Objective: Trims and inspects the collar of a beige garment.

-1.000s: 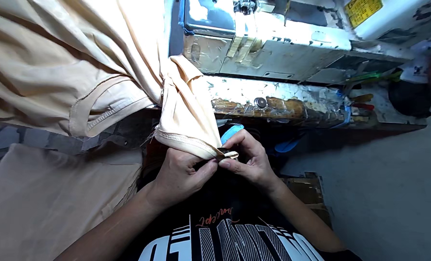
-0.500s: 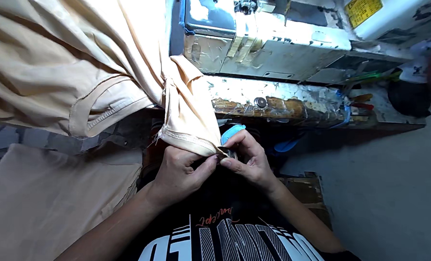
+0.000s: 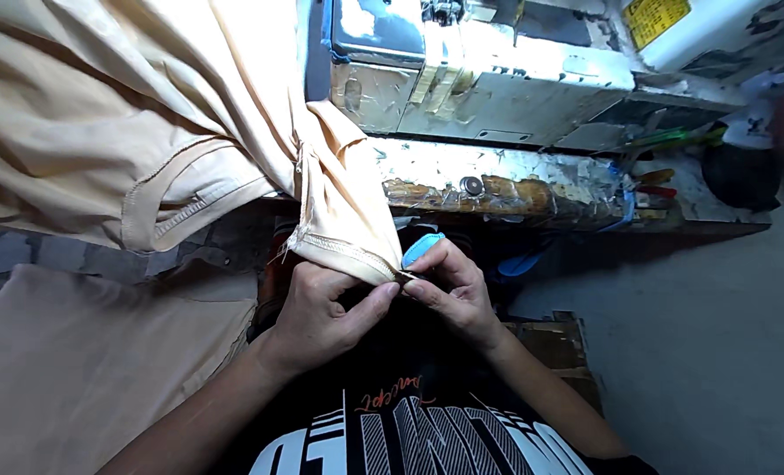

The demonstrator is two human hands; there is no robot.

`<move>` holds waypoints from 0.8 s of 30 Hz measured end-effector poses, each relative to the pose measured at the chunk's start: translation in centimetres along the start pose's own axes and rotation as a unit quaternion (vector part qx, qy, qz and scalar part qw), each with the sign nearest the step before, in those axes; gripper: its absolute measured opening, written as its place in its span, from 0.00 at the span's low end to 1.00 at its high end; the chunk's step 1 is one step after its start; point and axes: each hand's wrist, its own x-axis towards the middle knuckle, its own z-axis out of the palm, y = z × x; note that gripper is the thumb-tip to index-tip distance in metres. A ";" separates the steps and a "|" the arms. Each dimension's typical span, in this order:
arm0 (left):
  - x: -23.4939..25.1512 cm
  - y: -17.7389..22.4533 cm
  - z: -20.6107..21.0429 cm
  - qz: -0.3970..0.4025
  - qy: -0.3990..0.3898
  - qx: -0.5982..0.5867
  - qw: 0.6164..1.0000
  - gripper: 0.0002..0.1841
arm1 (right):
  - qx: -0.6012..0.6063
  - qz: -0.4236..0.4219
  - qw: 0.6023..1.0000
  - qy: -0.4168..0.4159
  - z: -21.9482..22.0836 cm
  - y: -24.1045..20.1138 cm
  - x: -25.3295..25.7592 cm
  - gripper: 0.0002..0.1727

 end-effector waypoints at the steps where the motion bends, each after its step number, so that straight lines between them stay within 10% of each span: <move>1: 0.0 0.0 0.0 -0.002 0.005 0.001 1.000 0.06 | 0.001 0.002 1.000 -0.002 0.0 -0.1 0.0 0.07; 24: -0.2 -0.4 -0.1 0.025 -0.011 0.048 0.998 0.09 | 0.075 0.006 0.996 0.049 -0.3 -0.4 0.5 0.04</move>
